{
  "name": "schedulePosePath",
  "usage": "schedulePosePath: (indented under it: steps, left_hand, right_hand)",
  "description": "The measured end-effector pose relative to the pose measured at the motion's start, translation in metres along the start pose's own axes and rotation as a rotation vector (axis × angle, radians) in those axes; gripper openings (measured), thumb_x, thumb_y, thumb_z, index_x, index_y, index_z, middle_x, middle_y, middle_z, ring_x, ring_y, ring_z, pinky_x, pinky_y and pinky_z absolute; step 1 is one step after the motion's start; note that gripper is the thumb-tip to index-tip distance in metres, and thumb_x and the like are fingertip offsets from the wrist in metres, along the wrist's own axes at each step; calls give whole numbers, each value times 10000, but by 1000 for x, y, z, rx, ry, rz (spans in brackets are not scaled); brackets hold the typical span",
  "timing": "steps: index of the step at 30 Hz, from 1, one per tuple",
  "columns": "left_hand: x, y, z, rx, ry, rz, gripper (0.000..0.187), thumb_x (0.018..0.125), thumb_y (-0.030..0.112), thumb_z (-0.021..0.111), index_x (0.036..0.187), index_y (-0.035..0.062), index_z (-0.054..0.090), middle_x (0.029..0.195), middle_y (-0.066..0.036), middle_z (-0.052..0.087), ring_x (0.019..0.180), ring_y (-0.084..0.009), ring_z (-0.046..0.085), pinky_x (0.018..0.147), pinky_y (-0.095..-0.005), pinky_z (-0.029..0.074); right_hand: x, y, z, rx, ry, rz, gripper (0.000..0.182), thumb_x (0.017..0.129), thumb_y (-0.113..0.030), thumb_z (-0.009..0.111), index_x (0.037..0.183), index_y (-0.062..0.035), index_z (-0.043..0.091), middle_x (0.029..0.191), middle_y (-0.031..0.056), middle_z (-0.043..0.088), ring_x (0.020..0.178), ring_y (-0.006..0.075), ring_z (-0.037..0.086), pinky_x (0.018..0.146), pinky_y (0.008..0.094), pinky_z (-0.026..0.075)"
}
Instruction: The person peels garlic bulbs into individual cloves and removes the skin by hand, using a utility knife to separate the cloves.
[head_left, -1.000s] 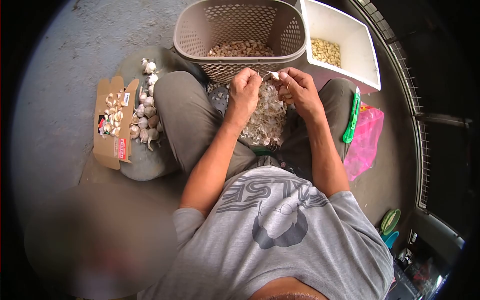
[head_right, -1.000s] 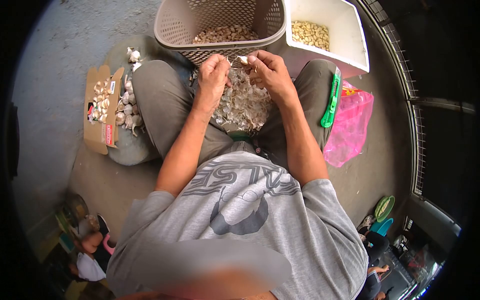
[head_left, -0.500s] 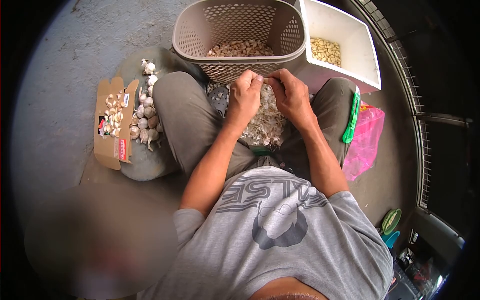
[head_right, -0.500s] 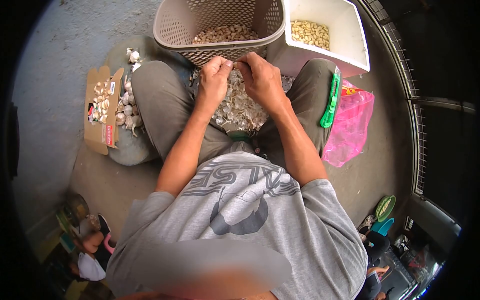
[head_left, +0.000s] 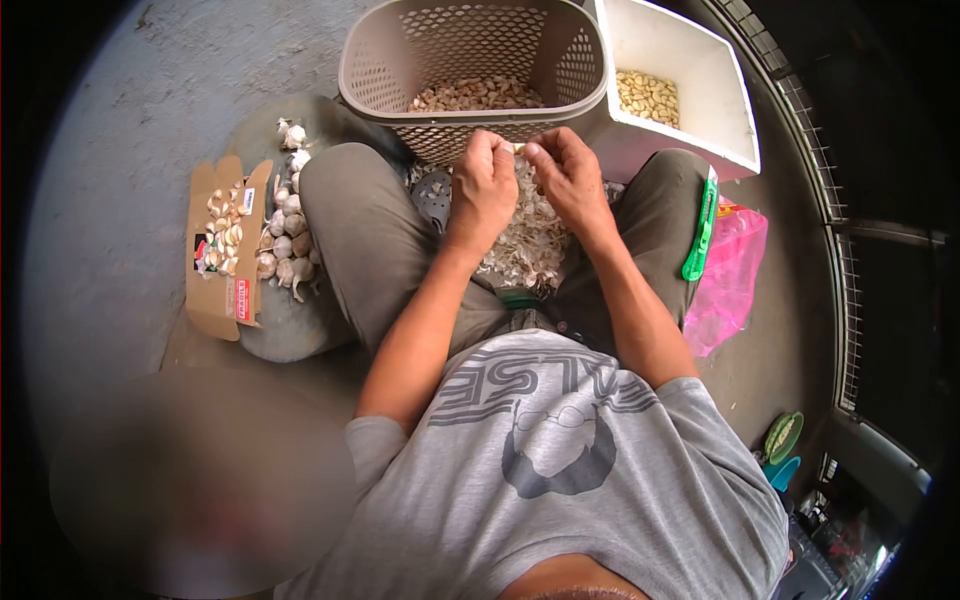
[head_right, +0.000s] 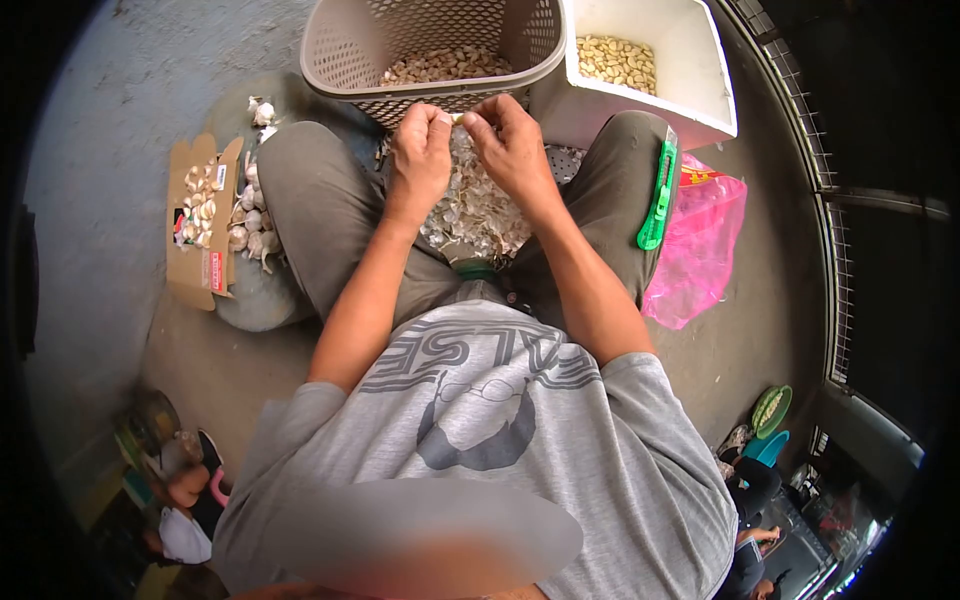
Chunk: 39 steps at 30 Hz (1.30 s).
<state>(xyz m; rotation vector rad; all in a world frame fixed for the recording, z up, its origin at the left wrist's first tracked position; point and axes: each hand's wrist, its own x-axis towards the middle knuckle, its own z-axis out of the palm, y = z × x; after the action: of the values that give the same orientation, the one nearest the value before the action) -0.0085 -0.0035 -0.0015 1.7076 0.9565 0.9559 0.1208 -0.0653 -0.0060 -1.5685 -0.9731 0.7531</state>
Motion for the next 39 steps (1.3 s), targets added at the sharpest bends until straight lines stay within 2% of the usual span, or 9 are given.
schedulePosePath:
  steps: [4,7,10,14,18,24,30,35,39]
  left_hand:
    - [-5,1,5,119,-29,215,137,1024,106,530,958,-14,514,788,-221,623,745,-419,649,667,-515,494]
    - [-7,4,3,28,-90,124,146,1026,113,534,958,-16,534,779,-211,616,723,-370,651,659,-488,500]
    - [-4,-8,2,-111,-127,52,168,1038,163,562,980,5,570,780,-63,568,683,-157,571,625,-363,492]
    - [-2,-2,-5,-540,-211,-291,139,1035,166,573,967,46,586,776,22,508,558,-11,388,497,-208,389]
    - [-1,-1,-6,-744,-215,-323,148,1038,174,573,965,46,575,786,21,514,564,-19,401,500,-217,399]
    - [-1,0,-8,-595,-288,-284,135,1037,167,573,964,53,572,781,12,518,554,-33,398,511,-224,408]
    - [-1,1,-9,-858,-240,-380,92,1016,134,602,971,57,581,783,12,523,545,-30,398,514,-225,402]
    - [2,-2,-12,-472,-245,-251,125,1007,133,627,935,31,619,756,20,565,564,-52,470,530,-246,418]
    - [-2,-6,-6,137,-160,38,136,987,120,639,976,-16,640,765,-43,645,648,-131,593,612,-313,484]
  right_hand:
    - [-1,-2,-10,48,-148,32,257,1031,-239,663,992,14,640,733,30,627,609,78,561,521,254,456]
    - [4,-7,-22,228,-241,312,282,1047,-285,634,979,-12,649,742,30,637,594,85,580,505,241,444]
    - [6,-10,-23,221,-293,346,331,1070,-332,577,973,-24,652,738,25,633,582,99,591,486,239,430]
    - [8,2,-19,237,-302,324,347,1084,-324,541,983,-10,648,744,37,632,592,116,602,487,251,460]
    - [3,-7,-16,576,-242,431,351,1091,-298,523,986,15,642,758,65,640,569,125,571,481,280,489]
    - [4,5,-21,392,-295,303,318,1073,-283,569,978,11,644,746,72,649,513,123,540,471,274,487]
    - [10,8,-27,809,-194,407,280,1068,-260,570,1014,1,655,763,79,673,545,135,621,423,249,447]
    - [9,3,-22,842,-134,333,210,1037,-173,605,1140,-6,679,767,36,667,538,114,619,409,232,429]
    - [3,-12,-26,372,-260,305,166,984,-85,622,1093,11,704,718,-17,606,567,58,529,476,228,417]
